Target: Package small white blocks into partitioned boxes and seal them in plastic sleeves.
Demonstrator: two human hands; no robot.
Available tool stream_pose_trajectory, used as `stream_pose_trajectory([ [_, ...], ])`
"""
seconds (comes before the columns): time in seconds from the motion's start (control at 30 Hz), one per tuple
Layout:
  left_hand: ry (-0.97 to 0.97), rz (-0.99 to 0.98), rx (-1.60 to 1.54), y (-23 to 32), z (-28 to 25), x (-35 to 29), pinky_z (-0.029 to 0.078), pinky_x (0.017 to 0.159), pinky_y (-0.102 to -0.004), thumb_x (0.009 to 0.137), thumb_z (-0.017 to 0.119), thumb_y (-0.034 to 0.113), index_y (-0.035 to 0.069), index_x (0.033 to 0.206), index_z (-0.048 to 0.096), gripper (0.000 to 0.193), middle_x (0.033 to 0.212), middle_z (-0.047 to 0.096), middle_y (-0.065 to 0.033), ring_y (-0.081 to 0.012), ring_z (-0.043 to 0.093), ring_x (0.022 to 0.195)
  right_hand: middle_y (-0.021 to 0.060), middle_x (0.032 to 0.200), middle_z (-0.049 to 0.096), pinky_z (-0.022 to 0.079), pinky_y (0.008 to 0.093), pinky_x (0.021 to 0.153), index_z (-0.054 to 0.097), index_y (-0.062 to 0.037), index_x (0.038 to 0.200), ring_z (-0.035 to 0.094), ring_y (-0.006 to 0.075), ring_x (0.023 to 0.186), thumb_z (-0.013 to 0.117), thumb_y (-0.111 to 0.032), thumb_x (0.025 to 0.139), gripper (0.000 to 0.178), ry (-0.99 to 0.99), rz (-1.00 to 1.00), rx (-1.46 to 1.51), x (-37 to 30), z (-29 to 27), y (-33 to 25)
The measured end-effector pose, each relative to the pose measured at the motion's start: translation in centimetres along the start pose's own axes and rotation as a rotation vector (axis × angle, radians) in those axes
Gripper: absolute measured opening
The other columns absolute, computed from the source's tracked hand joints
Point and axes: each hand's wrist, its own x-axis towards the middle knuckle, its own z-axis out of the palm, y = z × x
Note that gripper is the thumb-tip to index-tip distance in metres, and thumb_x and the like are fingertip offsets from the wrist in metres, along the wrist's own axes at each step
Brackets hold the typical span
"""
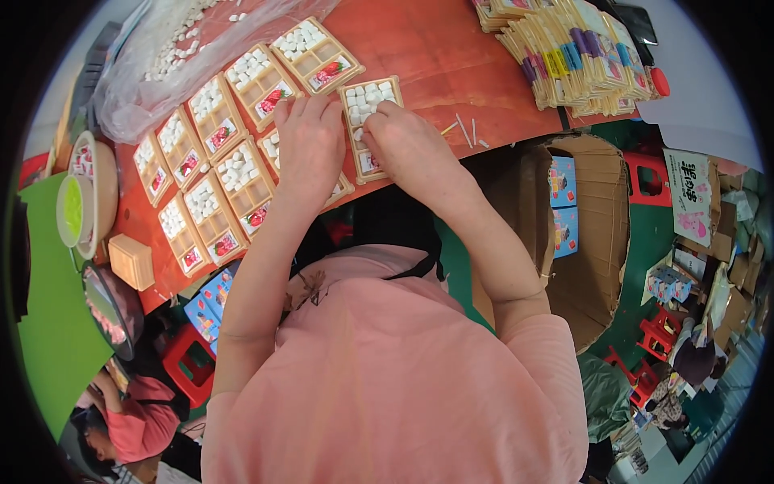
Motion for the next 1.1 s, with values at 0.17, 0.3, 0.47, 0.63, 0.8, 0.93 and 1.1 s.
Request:
stream_pose_trajectory([
  [0.17,0.112,-0.059,-0.191,1.0,-1.0,-0.1,0.039,0.098,-0.0478,0.079,0.064,0.005,0.003,0.088,0.067,0.009,0.088,0.060,-0.0110,-0.0281,0.061,0.093,0.0118,0.090,0.064,0.049,0.0330,0.069,0.065,0.0006,0.097,0.063,0.0226,0.080,0.067,-0.014,0.092,0.015,0.111,0.227,0.450,0.5,-1.9,1.1],
  [0.3,0.105,-0.084,-0.275,2.0,-2.1,-0.8,0.039,0.097,-0.0474,0.080,0.067,0.005,0.003,0.091,0.068,0.011,0.088,0.059,-0.0107,-0.0279,0.060,0.092,0.0101,0.092,0.065,0.049,0.0319,0.069,0.066,-0.0001,0.098,0.061,0.0186,0.080,0.068,-0.016,0.093,0.017,0.108,0.316,0.416,1.5,-1.9,1.7],
  [0.47,0.101,-0.160,-0.258,1.3,-2.2,-1.5,0.040,0.095,-0.0467,0.079,0.068,0.006,0.003,0.092,0.068,0.013,0.091,0.059,-0.0104,-0.0279,0.061,0.093,0.0144,0.090,0.061,0.051,0.0383,0.069,0.065,0.0011,0.096,0.063,0.0297,0.082,0.068,-0.011,0.090,0.014,-0.014,-0.035,0.246,0.7,-1.4,0.3],
  [0.63,0.120,-0.148,-0.252,1.2,-1.4,-0.6,0.039,0.095,-0.0463,0.076,0.068,0.006,0.003,0.091,0.068,0.016,0.092,0.059,-0.0109,-0.0286,0.060,0.094,0.0166,0.092,0.059,0.053,0.0449,0.074,0.065,0.0004,0.097,0.063,0.0372,0.087,0.068,-0.010,0.088,0.014,-0.086,0.032,0.061,0.7,-0.4,-1.0],
  [0.8,0.069,-0.061,-0.281,0.6,-0.8,1.6,0.039,0.095,-0.0469,0.070,0.068,0.006,0.003,0.090,0.069,0.020,0.094,0.061,-0.0124,-0.0293,0.061,0.099,0.0151,0.088,0.060,0.052,0.0425,0.072,0.064,0.0009,0.096,0.063,0.0337,0.081,0.068,-0.009,0.088,0.013,-0.009,-0.029,0.171,1.0,-0.3,-0.1],
  [0.93,0.239,-0.263,-0.544,1.0,-1.5,1.4,0.045,0.086,-0.0435,0.078,0.067,-0.001,0.003,0.095,0.070,0.018,0.096,0.064,-0.0136,-0.0331,0.063,0.093,0.0034,0.081,0.061,0.047,0.0315,0.061,0.064,-0.0002,0.094,0.060,0.0153,0.070,0.066,-0.008,0.093,0.008,0.104,0.277,0.585,1.2,-1.8,-0.5],
  [1.1,0.472,-0.247,-0.661,1.7,-3.5,1.9,0.052,0.073,-0.0381,0.080,0.072,-0.005,-0.001,0.097,0.069,0.017,0.093,0.065,-0.0127,-0.0312,0.064,0.085,0.0031,0.094,0.065,0.048,0.0207,0.062,0.061,-0.0031,0.113,0.059,0.0077,0.075,0.054,-0.018,0.102,0.020,-0.180,0.517,1.807,4.4,0.0,0.7],
])
